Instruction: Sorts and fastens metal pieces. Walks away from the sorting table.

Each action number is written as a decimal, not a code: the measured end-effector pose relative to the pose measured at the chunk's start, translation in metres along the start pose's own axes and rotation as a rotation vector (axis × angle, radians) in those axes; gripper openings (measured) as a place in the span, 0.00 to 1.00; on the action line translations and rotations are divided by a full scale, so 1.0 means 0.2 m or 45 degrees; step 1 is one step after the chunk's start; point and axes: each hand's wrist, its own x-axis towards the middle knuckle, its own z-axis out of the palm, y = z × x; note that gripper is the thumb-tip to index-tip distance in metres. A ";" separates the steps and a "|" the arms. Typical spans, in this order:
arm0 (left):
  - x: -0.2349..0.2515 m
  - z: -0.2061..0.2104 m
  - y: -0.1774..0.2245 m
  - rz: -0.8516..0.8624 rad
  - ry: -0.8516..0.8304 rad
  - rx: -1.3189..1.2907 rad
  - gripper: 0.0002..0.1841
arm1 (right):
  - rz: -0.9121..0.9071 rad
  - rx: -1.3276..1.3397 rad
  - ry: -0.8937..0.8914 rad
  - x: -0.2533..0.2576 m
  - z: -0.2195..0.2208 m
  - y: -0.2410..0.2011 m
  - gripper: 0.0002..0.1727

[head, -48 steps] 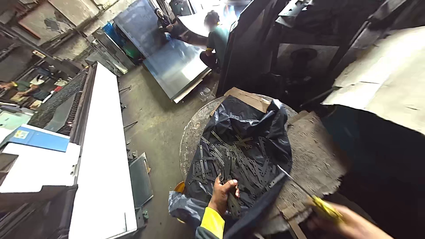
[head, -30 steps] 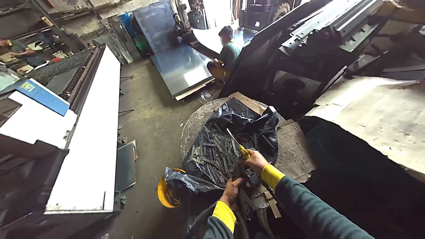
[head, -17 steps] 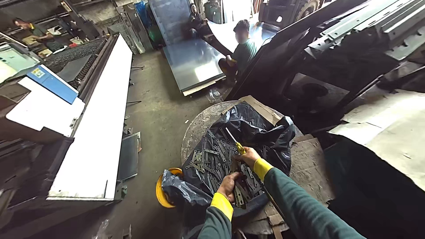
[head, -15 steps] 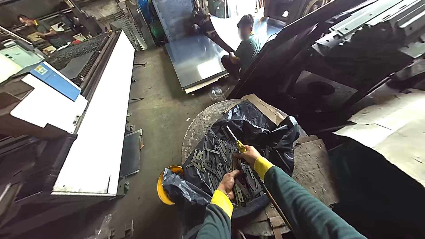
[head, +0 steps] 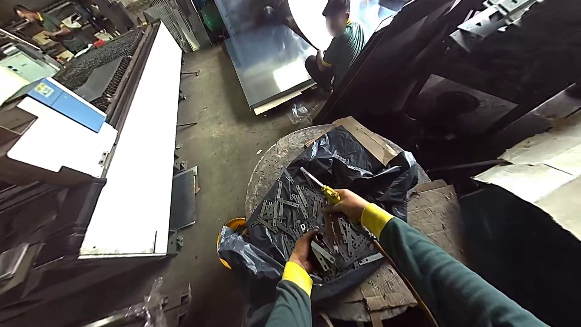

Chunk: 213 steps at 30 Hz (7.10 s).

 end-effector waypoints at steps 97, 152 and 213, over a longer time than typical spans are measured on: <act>-1.29 -1.97 -1.35 0.318 0.002 0.107 0.19 | 0.443 -1.769 -0.960 -1.43 2.05 0.05 0.31; -1.12 -1.59 -0.97 0.494 0.633 -0.607 0.10 | 0.111 -1.274 -0.680 -1.64 1.66 0.76 0.30; -1.03 -1.44 -1.54 -0.425 0.431 1.877 0.30 | 0.211 -2.091 -1.077 -1.24 1.81 0.36 0.13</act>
